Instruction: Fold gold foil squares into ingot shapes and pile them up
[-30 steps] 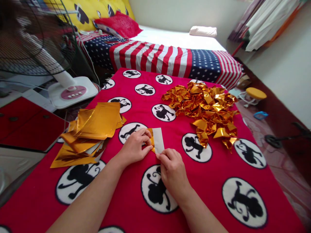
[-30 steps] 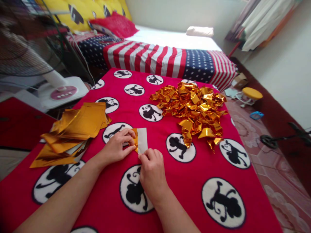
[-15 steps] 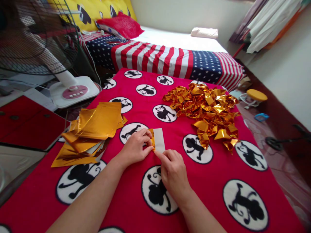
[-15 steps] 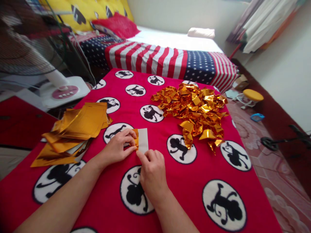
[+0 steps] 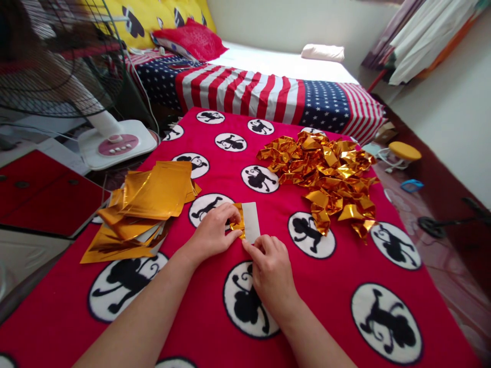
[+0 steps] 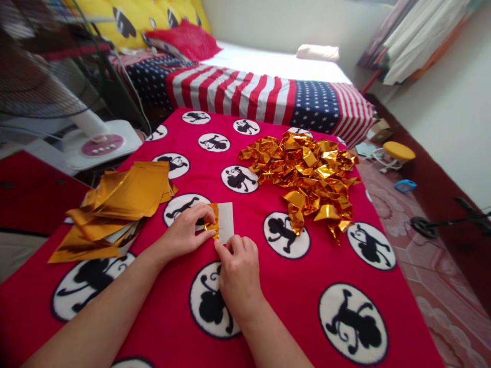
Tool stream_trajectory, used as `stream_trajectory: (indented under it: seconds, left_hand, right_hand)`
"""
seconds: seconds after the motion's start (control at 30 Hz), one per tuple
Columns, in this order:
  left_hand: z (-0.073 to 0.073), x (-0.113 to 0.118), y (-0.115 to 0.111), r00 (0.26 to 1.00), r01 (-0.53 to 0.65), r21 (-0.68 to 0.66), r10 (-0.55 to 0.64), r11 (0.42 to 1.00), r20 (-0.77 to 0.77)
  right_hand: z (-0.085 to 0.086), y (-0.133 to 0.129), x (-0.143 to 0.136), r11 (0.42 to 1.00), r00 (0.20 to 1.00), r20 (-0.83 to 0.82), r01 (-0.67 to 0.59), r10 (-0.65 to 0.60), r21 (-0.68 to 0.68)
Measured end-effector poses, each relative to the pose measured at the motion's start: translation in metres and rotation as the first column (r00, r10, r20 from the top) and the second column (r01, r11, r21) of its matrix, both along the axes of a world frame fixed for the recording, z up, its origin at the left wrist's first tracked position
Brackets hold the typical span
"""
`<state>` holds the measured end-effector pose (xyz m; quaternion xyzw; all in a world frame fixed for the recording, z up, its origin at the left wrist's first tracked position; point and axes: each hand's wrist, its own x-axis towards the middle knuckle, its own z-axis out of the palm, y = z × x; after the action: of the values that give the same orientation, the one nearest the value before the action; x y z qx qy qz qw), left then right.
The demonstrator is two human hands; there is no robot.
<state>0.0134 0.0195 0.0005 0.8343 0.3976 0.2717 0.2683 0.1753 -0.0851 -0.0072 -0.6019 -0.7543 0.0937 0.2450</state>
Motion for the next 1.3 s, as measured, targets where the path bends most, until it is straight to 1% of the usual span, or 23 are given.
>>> stream_trajectory:
  seconds: [0.2,0.43,0.57,0.77,0.93,1.1,1.3]
  left_hand:
    - [-0.0006,-0.001,0.002,0.997,0.051,-0.043,-0.049,0.998,0.055]
    - [0.0012,-0.0014,0.0028,0.995,0.049,-0.048,-0.044,0.998,0.092]
    - [-0.0006,-0.0021,0.0024,0.993,0.049,-0.046,-0.044,0.998,0.108]
    - [-0.0062,0.0016,0.0009,0.994,-0.015,-0.047,0.02,0.999,0.105]
    - [-0.0065,0.005,-0.0019,0.993,-0.061,-0.045,0.065,0.997,0.097]
    - [-0.005,0.0062,-0.0021,0.994,-0.06,-0.04,0.063,0.997,0.095]
    - [-0.0032,0.0067,-0.0035,0.995,-0.062,-0.023,0.064,0.998,0.08]
  right_hand:
    - [-0.0002,0.0004,-0.0012,1.0,1.0,0.0,0.005,-0.005,-0.014]
    - [0.0009,0.0004,-0.0016,1.0,1.0,-0.003,0.012,-0.012,-0.018]
    - [0.0007,0.0013,-0.0023,1.0,1.0,0.0,0.017,-0.017,-0.01]
    - [-0.0002,0.0007,-0.0022,1.0,1.0,-0.002,0.017,-0.017,-0.008]
    - [0.0005,0.0008,-0.0026,1.0,1.0,-0.004,0.022,-0.022,-0.011]
    - [0.0002,0.0021,-0.0037,0.998,0.999,0.001,0.052,-0.052,-0.033]
    - [-0.0008,0.0072,-0.0034,0.997,0.996,-0.044,0.083,-0.082,0.012]
